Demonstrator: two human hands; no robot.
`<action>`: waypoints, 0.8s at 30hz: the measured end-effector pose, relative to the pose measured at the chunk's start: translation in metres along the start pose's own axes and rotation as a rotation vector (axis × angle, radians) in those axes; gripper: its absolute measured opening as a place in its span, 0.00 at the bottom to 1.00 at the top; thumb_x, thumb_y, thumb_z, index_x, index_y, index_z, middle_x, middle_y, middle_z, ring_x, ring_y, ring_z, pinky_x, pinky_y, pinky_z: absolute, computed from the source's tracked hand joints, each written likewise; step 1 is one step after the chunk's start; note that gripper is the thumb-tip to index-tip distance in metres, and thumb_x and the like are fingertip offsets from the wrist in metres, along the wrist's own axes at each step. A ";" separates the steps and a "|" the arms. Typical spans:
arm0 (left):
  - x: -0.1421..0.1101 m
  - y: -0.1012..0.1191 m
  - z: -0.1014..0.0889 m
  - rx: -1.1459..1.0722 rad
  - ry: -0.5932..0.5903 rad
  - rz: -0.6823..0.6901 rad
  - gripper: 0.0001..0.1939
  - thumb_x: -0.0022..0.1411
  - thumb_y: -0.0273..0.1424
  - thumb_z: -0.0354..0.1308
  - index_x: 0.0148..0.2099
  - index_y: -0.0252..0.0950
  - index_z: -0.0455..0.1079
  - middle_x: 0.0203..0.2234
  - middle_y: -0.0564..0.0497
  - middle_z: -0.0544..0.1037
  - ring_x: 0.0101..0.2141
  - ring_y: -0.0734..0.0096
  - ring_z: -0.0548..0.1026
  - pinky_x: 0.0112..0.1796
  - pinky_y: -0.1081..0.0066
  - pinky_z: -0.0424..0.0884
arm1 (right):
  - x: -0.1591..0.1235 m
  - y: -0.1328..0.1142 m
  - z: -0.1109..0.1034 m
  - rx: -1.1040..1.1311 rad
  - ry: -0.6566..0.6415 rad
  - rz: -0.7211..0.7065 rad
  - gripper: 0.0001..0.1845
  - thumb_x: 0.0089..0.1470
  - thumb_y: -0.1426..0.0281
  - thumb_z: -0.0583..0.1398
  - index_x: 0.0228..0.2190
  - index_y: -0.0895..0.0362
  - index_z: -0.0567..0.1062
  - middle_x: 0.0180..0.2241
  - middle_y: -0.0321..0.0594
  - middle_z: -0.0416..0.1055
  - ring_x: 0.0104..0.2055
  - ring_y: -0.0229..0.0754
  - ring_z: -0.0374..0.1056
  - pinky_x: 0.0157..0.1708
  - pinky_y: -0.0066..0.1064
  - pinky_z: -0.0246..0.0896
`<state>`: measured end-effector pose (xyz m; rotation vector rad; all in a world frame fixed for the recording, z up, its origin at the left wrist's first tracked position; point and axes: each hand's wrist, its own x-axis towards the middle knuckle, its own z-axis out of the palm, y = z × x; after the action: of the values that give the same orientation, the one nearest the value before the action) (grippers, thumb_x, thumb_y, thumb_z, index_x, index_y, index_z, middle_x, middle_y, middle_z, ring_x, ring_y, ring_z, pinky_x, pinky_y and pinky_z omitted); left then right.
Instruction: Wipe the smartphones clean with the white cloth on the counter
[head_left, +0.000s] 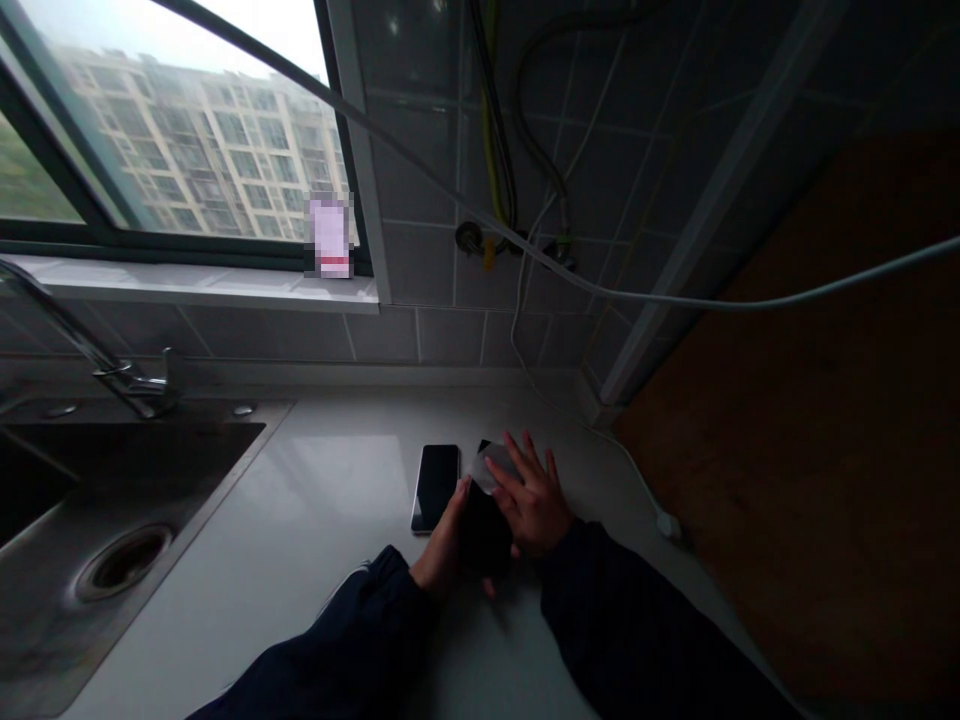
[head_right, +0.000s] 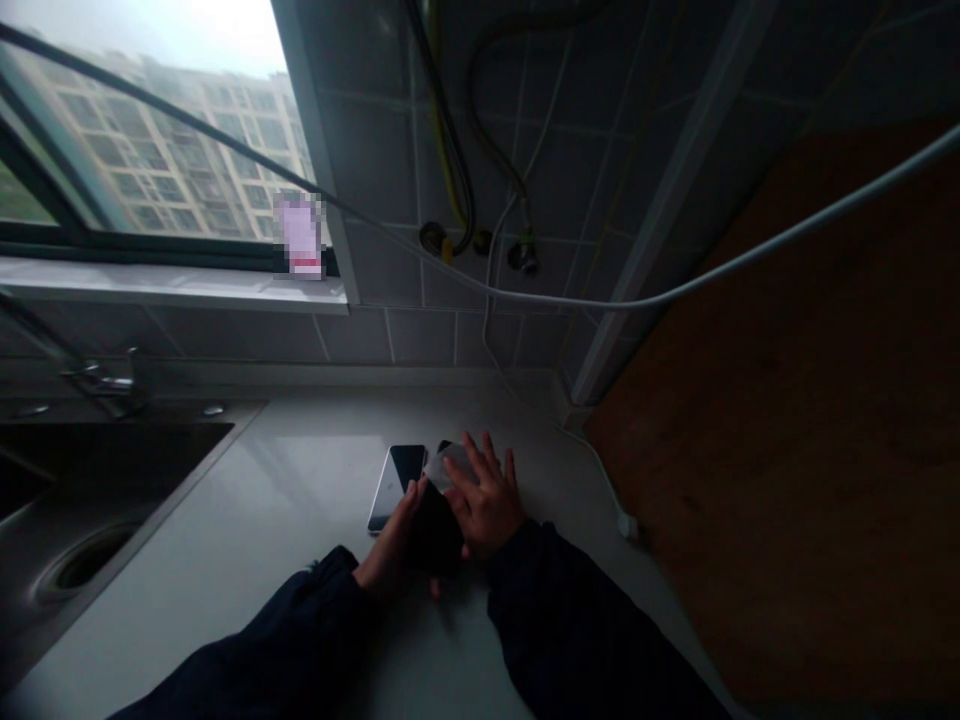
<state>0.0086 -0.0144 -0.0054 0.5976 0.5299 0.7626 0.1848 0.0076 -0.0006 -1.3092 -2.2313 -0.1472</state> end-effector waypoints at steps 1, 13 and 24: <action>-0.001 0.000 0.001 -0.006 0.020 0.003 0.43 0.70 0.57 0.43 0.75 0.35 0.51 0.44 0.32 0.82 0.33 0.48 0.83 0.18 0.65 0.76 | -0.001 -0.002 0.001 0.014 0.006 -0.059 0.22 0.68 0.66 0.53 0.60 0.53 0.73 0.73 0.51 0.48 0.75 0.67 0.40 0.63 0.76 0.43; 0.010 -0.012 -0.016 -0.061 0.253 0.216 0.36 0.65 0.38 0.62 0.72 0.39 0.58 0.67 0.41 0.66 0.65 0.46 0.64 0.60 0.54 0.69 | 0.003 -0.003 -0.002 0.175 0.236 -0.281 0.17 0.66 0.73 0.57 0.52 0.57 0.78 0.52 0.46 0.79 0.56 0.49 0.74 0.56 0.46 0.70; 0.000 -0.008 -0.003 -0.012 0.094 0.133 0.42 0.66 0.41 0.60 0.76 0.49 0.45 0.67 0.40 0.66 0.47 0.47 0.81 0.30 0.66 0.80 | -0.003 0.004 0.012 0.039 0.070 -0.161 0.28 0.67 0.65 0.53 0.64 0.63 0.67 0.68 0.53 0.59 0.73 0.58 0.51 0.65 0.58 0.58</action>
<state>0.0102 -0.0180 -0.0128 0.5921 0.5757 0.9228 0.1849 0.0116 -0.0129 -1.0870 -2.2670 -0.2039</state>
